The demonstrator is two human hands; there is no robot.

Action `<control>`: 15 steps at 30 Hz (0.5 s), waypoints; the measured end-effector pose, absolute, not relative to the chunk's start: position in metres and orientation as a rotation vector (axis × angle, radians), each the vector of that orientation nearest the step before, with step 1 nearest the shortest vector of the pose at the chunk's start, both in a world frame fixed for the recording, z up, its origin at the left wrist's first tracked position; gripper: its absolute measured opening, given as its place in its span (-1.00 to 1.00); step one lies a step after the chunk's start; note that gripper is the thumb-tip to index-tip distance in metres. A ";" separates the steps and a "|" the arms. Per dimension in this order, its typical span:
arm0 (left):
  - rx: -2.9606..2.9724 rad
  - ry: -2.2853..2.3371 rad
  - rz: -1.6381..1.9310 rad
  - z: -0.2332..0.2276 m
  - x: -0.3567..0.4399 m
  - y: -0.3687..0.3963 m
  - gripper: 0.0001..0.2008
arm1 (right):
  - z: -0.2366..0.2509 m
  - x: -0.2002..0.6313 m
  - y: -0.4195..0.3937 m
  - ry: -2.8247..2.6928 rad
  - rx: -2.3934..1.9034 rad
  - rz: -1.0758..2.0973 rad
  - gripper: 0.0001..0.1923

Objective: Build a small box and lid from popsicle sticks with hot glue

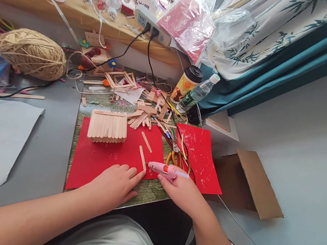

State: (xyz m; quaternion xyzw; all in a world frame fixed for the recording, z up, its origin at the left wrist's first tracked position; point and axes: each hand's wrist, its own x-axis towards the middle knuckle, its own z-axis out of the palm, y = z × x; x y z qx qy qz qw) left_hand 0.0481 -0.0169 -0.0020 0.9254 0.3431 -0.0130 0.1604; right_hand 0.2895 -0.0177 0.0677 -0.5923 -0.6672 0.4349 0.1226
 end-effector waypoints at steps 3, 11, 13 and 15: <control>2.644 0.979 -0.020 -0.005 0.047 -0.018 -0.44 | 0.061 0.296 -0.022 -1.909 -1.740 1.185 -0.58; 2.637 1.005 -0.043 -0.003 0.048 -0.019 -0.46 | 0.027 0.380 0.009 -1.115 -1.972 0.495 -0.49; 2.640 1.002 -0.041 -0.001 0.048 -0.019 -0.46 | 0.023 0.403 0.023 -1.093 -2.023 0.484 -0.52; 2.648 0.992 -0.039 0.000 0.048 -0.019 -0.46 | 0.020 0.416 0.033 -1.125 -2.024 0.543 -0.56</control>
